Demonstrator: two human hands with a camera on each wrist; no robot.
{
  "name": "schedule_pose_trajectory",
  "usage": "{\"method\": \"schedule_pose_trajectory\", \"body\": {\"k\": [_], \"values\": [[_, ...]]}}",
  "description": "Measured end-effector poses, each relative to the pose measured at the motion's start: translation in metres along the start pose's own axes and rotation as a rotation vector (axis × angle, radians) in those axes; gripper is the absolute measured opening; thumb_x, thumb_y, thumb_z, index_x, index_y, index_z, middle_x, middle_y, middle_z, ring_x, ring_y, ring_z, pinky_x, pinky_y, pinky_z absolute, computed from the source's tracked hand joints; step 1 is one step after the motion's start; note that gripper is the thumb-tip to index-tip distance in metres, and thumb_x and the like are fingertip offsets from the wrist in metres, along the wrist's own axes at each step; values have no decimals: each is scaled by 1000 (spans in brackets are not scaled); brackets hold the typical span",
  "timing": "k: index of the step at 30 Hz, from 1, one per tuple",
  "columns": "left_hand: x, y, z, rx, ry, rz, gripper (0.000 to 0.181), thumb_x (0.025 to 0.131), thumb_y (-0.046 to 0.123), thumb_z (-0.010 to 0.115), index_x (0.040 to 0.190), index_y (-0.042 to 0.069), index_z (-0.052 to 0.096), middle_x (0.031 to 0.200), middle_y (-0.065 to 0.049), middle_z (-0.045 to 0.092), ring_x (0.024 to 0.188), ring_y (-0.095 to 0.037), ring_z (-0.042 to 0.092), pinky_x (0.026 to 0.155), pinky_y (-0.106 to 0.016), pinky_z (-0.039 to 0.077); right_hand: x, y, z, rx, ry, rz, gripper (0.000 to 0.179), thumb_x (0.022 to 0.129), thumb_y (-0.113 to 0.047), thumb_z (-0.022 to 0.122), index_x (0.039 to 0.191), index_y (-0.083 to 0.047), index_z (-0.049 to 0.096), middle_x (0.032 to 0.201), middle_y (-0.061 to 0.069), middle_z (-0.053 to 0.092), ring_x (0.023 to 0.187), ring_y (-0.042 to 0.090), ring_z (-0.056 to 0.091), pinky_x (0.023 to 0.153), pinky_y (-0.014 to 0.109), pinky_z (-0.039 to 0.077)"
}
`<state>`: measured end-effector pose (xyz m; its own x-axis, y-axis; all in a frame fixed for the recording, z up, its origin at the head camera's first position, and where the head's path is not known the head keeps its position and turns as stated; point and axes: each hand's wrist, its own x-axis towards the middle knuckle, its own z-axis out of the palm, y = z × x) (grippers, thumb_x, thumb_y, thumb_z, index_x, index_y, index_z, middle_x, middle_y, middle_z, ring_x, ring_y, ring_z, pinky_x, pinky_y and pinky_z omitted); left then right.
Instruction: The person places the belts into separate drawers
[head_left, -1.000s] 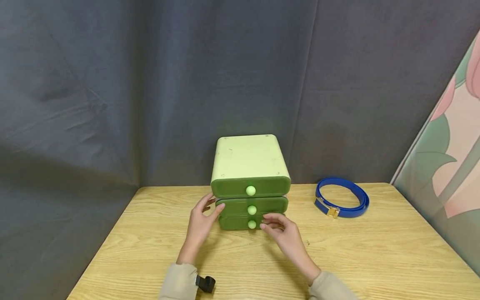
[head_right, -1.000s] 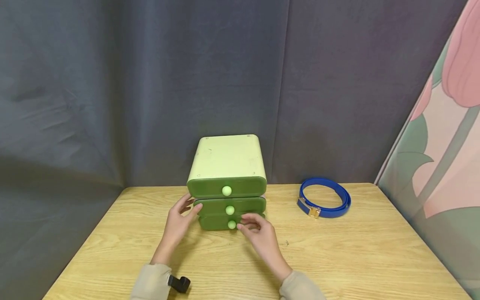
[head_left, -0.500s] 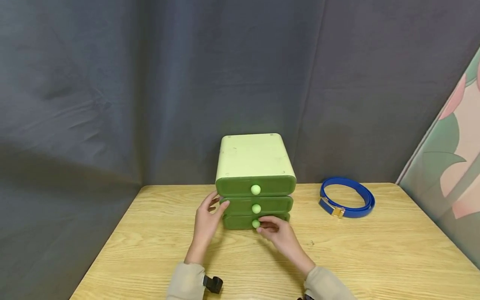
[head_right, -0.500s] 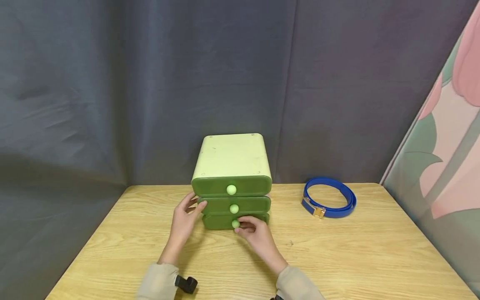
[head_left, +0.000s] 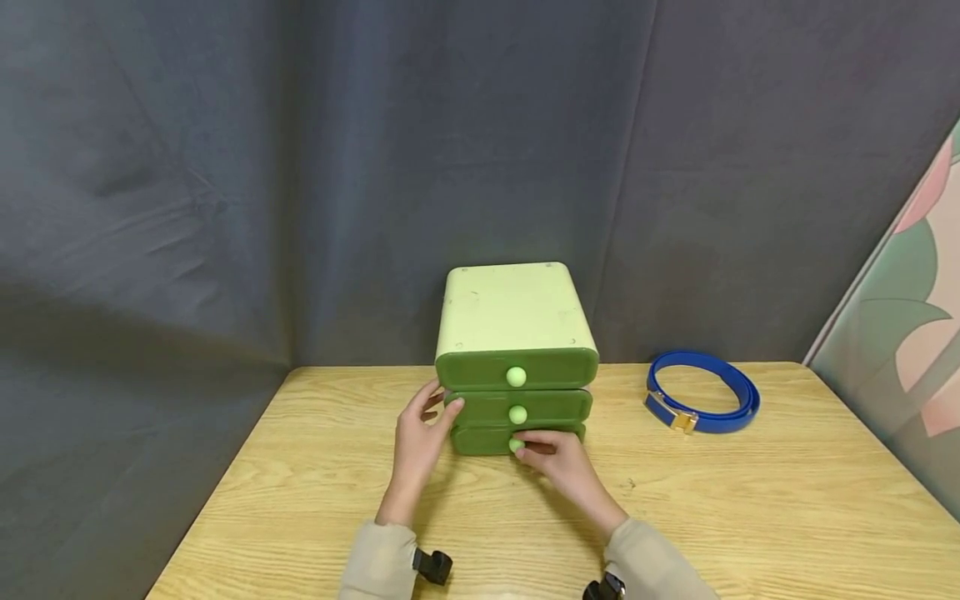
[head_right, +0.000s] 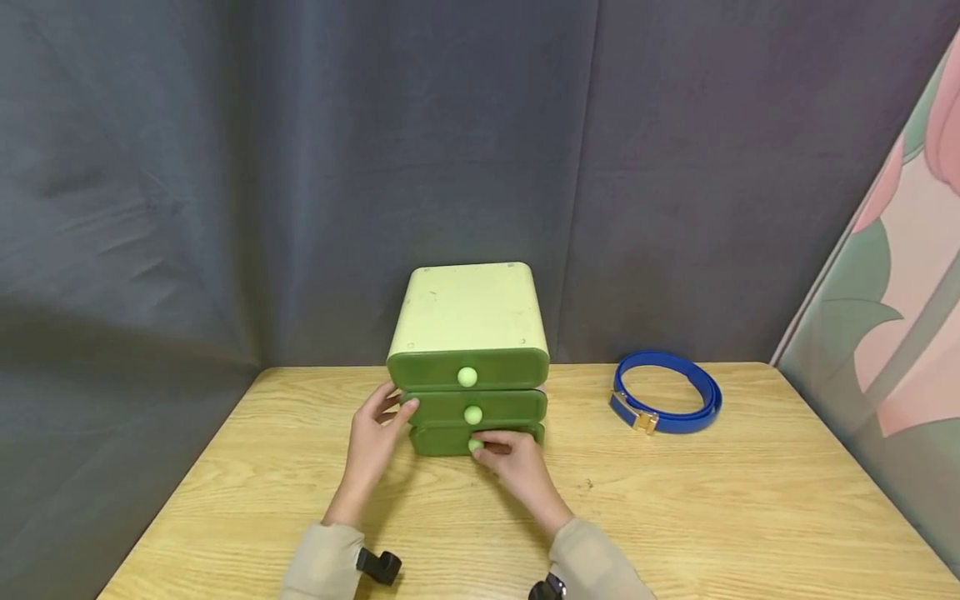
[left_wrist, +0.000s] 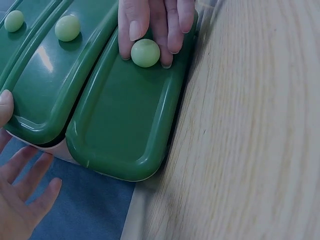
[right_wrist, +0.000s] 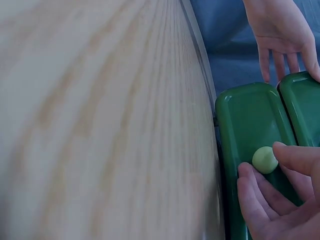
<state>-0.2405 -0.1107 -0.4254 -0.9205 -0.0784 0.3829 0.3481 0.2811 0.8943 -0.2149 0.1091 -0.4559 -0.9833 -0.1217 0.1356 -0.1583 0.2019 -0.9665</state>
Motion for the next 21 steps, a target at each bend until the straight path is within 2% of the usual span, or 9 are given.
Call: {"method": "schedule_pose_trajectory", "body": {"k": [7, 15, 21], "values": [[1, 0, -1, 5, 3, -21, 50, 90, 31, 75, 134, 11, 62, 131, -9, 63, 115, -26, 61, 95, -51, 46, 3, 0, 0, 51, 16, 43, 24, 91, -9, 71, 109, 8, 73, 98, 20, 73, 84, 33, 72, 70, 40, 59], [2, 2, -1, 10, 42, -1, 47, 86, 31, 79, 127, 13, 68, 132, -7, 63, 110, -22, 64, 92, -48, 49, 5, 0, -3, 119, 27, 65, 21, 93, 0, 66, 108, 15, 70, 96, 25, 72, 82, 34, 73, 71, 36, 59], [1, 2, -2, -11, 56, -24, 46, 85, 29, 80, 126, 12, 69, 133, -9, 62, 110, -24, 64, 93, -48, 48, 4, 0, -3, 116, 34, 79, 20, 92, 1, 66, 106, 14, 71, 94, 25, 72, 82, 35, 72, 72, 36, 59]]}}
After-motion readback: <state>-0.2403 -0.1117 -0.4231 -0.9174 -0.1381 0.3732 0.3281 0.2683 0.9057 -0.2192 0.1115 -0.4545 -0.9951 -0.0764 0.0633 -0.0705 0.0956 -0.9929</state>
